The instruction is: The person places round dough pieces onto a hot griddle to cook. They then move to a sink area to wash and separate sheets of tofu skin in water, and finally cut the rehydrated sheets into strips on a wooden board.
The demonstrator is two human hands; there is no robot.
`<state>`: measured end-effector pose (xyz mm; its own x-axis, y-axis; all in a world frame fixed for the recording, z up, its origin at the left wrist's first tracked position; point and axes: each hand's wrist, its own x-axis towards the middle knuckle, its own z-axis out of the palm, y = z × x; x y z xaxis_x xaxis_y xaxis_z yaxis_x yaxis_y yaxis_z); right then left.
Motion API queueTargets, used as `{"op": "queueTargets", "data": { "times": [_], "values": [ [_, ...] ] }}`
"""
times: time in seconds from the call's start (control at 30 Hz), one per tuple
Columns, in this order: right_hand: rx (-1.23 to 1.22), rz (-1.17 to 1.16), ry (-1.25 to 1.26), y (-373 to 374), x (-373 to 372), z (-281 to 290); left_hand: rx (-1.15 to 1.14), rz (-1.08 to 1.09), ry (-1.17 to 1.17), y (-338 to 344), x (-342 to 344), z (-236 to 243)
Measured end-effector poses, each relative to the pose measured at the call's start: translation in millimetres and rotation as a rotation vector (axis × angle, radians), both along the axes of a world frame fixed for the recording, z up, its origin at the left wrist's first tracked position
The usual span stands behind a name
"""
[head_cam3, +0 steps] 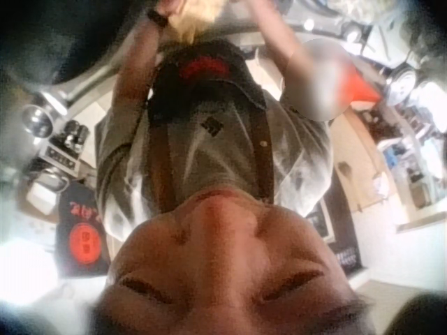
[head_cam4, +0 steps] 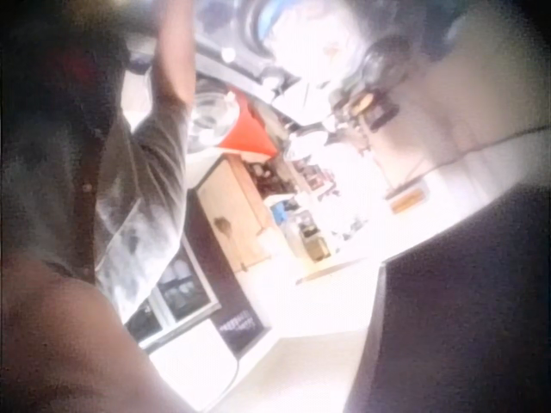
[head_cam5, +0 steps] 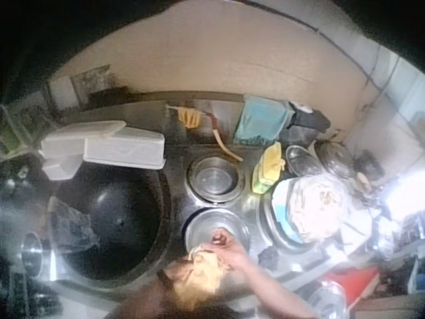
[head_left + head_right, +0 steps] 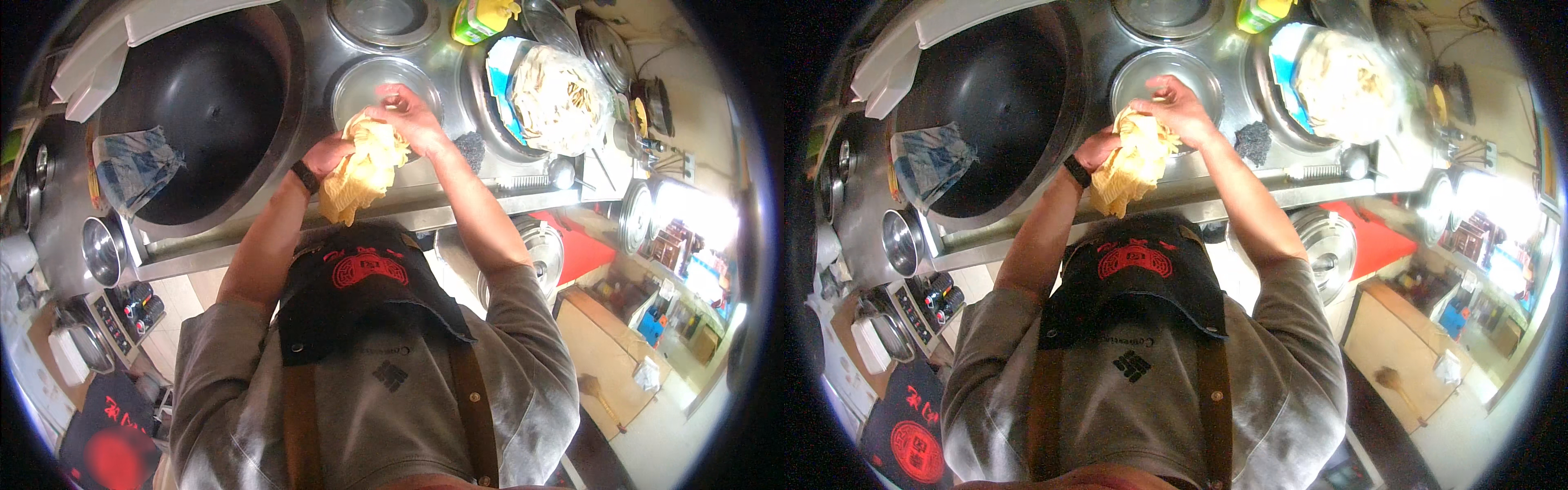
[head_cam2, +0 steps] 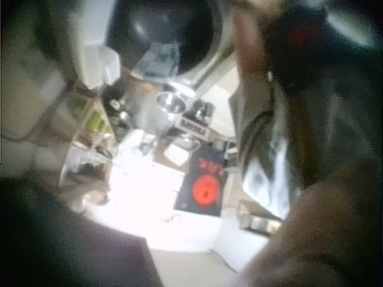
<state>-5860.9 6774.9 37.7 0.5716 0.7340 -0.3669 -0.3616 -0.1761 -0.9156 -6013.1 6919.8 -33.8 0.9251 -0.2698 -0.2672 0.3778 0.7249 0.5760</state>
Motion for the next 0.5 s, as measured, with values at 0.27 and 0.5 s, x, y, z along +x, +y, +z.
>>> {"op": "queueTargets", "data": {
  "times": [0.27, 0.5],
  "values": [
    [0.088, -0.031, 0.791, -41.1, 6.2, -31.9, -0.178, 0.062, 0.265, -0.1, -6.0, 12.4],
    [0.254, -0.070, 0.804, -34.2, -91.2, -29.4, -0.217, 0.393, 0.221, -23.5, -12.3, -0.2]
  ]
}}
